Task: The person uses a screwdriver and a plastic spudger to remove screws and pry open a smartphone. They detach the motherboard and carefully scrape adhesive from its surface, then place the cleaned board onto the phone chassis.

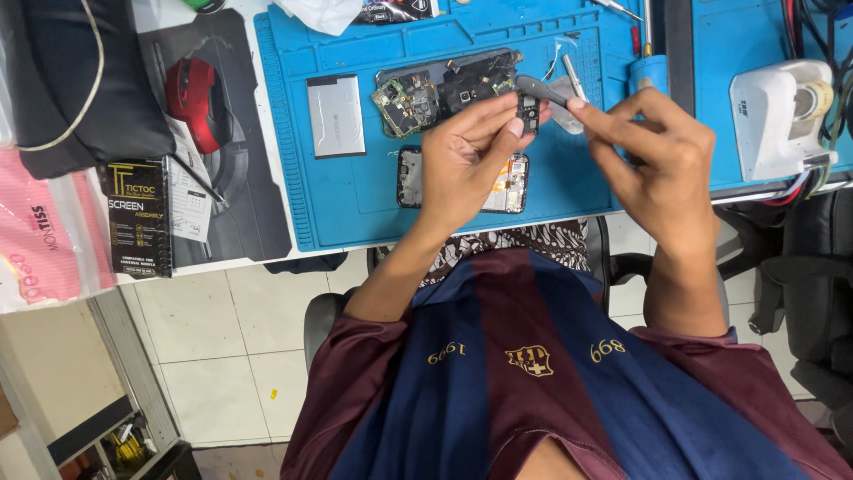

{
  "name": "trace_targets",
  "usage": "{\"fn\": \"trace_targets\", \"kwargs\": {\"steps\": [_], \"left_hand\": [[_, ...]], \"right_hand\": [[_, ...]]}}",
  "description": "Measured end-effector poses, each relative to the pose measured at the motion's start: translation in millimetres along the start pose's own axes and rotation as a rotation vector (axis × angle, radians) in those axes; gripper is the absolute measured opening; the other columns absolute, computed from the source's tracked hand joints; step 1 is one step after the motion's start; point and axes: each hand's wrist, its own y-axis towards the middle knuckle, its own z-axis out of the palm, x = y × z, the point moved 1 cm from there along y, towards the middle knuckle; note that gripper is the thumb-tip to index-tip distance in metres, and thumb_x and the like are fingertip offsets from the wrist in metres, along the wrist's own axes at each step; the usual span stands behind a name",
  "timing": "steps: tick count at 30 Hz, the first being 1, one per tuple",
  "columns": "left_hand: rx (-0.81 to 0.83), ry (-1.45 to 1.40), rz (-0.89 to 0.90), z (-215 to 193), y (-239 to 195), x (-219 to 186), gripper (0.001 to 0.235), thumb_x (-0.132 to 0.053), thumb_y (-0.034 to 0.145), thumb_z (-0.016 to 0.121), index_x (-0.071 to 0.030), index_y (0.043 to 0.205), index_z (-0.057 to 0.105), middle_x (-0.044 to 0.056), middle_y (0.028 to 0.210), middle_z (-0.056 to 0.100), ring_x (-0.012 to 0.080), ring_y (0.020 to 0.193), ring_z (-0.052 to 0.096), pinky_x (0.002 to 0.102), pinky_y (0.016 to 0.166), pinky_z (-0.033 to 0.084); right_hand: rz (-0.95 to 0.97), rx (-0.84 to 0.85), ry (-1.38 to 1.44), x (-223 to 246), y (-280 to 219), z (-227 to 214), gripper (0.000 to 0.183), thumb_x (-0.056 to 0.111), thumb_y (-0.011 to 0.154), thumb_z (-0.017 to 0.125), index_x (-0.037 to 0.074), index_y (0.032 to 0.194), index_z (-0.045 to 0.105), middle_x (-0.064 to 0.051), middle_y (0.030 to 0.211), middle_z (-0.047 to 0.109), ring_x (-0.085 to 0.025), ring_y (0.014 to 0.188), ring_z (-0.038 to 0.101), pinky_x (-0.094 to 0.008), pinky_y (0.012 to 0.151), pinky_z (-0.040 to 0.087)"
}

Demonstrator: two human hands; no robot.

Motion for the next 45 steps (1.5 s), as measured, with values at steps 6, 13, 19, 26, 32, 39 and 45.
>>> {"fn": "trace_targets", "kwargs": {"steps": [6,13,19,26,32,39,45], "left_hand": [[0.003,0.006,0.003,1.4,0.1,0.3,0.033,0.001,0.108,0.060,0.010,0.139,0.055,0.019,0.129,0.071,0.0249,0.122,0.072,0.035,0.103,0.063],[-0.022,-0.004,-0.016,-0.7,-0.1,5.5,0.035,0.001,0.107,0.061,0.012,0.139,0.055,0.023,0.128,0.070,0.0254,0.117,0.073,0.034,0.101,0.063],[-0.049,0.014,0.013,-3.4,1.2,9.0,0.036,0.002,0.106,0.063,0.014,0.140,0.055,0.025,0.125,0.071,0.0255,0.112,0.074,0.037,0.101,0.065],[-0.037,0.025,0.013,-4.5,1.6,5.8,0.036,0.001,0.106,0.063,0.013,0.139,0.055,0.023,0.125,0.072,0.0225,0.113,0.074,0.037,0.102,0.064],[-0.098,0.008,0.031,-5.5,10.1,7.0,0.036,0.002,0.105,0.064,0.013,0.139,0.056,0.025,0.127,0.070,0.0251,0.111,0.073,0.038,0.100,0.065],[0.068,-0.031,-0.015,-11.4,15.5,12.3,0.033,-0.002,0.107,0.062,0.006,0.139,0.058,0.019,0.130,0.071,0.0201,0.119,0.074,0.033,0.102,0.064],[0.025,0.146,-0.087,-0.5,6.6,31.4,0.032,0.001,0.105,0.067,0.007,0.136,0.064,0.018,0.124,0.074,0.0188,0.106,0.075,0.031,0.096,0.063]], "right_hand": [[0.028,-0.007,-0.031,-1.4,-1.7,-0.1,0.041,-0.012,0.098,0.077,0.007,0.135,0.076,-0.009,0.093,0.064,-0.011,0.070,0.062,-0.024,0.059,0.045],[0.018,0.014,0.004,-5.6,-7.0,-1.0,0.035,-0.011,0.099,0.077,0.007,0.129,0.075,-0.008,0.093,0.065,-0.010,0.071,0.062,-0.024,0.061,0.046],[0.079,0.041,-0.008,-6.2,-9.3,-5.3,0.041,-0.010,0.094,0.077,0.009,0.131,0.077,-0.007,0.093,0.064,-0.010,0.063,0.057,-0.024,0.055,0.040],[0.096,0.020,0.009,-4.2,-11.0,-5.8,0.038,-0.010,0.096,0.077,0.008,0.130,0.077,-0.008,0.093,0.063,-0.009,0.063,0.056,-0.024,0.056,0.040],[0.104,0.037,0.073,-4.7,-7.1,-9.5,0.030,-0.008,0.102,0.078,0.006,0.128,0.075,-0.007,0.090,0.066,-0.008,0.068,0.056,-0.023,0.059,0.041],[0.379,-0.206,0.502,-25.4,-2.4,14.2,0.016,-0.003,0.101,0.076,0.000,0.117,0.072,-0.002,0.110,0.072,0.000,0.089,0.058,-0.017,0.074,0.046],[0.418,-0.078,0.535,-45.5,-3.4,37.7,0.011,0.000,0.095,0.079,-0.004,0.104,0.075,0.000,0.082,0.062,0.000,0.068,0.046,-0.013,0.058,0.032]]}}
